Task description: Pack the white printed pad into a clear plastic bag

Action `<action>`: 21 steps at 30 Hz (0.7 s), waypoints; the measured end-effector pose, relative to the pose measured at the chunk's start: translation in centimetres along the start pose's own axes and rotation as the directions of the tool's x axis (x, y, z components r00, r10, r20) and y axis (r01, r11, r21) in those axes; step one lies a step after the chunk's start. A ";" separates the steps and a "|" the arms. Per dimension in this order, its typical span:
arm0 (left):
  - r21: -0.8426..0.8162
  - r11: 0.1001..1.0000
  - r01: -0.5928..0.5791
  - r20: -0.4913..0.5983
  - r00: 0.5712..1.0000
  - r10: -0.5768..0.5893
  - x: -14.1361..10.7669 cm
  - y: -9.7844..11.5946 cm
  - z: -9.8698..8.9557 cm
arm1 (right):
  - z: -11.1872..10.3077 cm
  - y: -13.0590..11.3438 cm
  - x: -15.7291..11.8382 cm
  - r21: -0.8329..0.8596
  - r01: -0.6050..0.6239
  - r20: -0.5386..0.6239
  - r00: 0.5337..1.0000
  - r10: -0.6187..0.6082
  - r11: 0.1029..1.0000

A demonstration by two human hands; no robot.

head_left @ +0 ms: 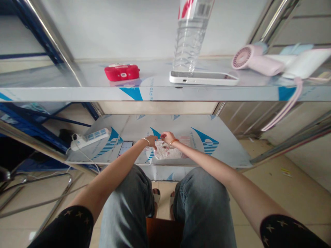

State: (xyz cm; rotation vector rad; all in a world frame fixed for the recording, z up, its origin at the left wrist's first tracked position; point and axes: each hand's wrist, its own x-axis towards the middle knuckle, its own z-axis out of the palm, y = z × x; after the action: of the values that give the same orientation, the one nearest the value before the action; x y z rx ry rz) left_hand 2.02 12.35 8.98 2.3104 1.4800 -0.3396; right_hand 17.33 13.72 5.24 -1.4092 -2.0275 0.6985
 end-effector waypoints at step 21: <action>-0.012 1.000 -0.017 -0.039 0.999 0.017 0.3 -0.2 0.3 | 0.3 0.0 0.9 0.260 -0.196 0.277 0.953 0.122 0.945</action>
State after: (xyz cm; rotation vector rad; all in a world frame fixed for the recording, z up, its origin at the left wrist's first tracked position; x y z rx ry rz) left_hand 1.98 12.54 8.55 2.3314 1.4755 -0.2818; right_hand 16.85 14.49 5.17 -1.3776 -1.9145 1.2509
